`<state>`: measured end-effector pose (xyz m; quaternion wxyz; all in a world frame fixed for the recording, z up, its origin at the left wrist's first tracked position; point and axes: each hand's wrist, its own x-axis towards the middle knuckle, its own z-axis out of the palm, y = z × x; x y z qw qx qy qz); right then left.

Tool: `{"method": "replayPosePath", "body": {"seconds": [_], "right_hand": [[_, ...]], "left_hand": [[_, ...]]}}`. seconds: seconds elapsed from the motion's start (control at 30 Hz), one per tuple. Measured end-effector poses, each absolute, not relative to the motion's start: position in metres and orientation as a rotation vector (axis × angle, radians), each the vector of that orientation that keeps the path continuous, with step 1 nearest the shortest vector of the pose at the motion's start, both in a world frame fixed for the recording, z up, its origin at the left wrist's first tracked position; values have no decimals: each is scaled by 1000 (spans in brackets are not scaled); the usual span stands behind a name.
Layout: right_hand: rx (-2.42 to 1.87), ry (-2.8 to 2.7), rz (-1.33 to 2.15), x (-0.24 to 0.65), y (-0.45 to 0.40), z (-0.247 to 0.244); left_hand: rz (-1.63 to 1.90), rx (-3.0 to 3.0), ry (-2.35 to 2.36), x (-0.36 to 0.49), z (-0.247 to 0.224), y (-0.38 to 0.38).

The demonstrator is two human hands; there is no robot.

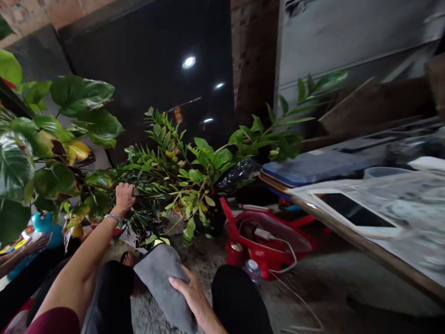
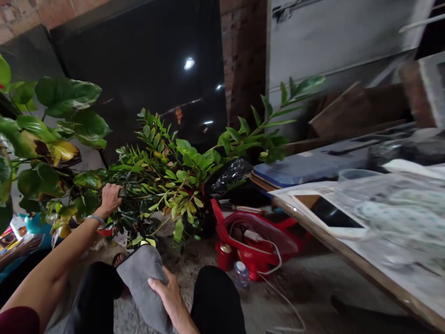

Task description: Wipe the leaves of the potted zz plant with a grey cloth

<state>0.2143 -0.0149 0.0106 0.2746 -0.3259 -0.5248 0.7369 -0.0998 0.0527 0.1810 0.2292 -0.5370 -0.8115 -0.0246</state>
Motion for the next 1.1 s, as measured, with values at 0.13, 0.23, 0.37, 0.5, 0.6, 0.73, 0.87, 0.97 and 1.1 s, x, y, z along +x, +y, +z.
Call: {"method": "replayPosePath", "body": {"seconds": [0.13, 0.23, 0.37, 0.5, 0.6, 0.73, 0.87, 0.97, 1.1], "right_hand": [[-863, -1408, 2001, 216, -13, 4], [-858, -1408, 1999, 214, -11, -2], [-887, -1434, 2011, 212, -8, -4], [-891, -1420, 2019, 211, -6, 0], [-915, -1431, 2017, 210, -6, 1], [-899, -1455, 2007, 208, -5, 1], [-808, -1450, 2034, 206, -6, 3], [-803, -1442, 2011, 206, -8, 5], [-778, -1434, 2003, 207, -10, 6]], "left_hand": [[-288, -1257, -2382, -106, 196, 55], [-484, -1088, -2501, -116, 209, 64], [-634, -1100, -2531, -123, 214, 86], [-701, -1237, -2491, -117, 205, 111], [-718, -1335, -2482, -110, 199, 119], [-671, -1456, -2483, -103, 196, 111], [-375, -1663, -2393, -87, 194, 98], [-223, -1790, -2288, -68, 188, 92], [-251, -1959, -2229, -42, 171, 80]]}}
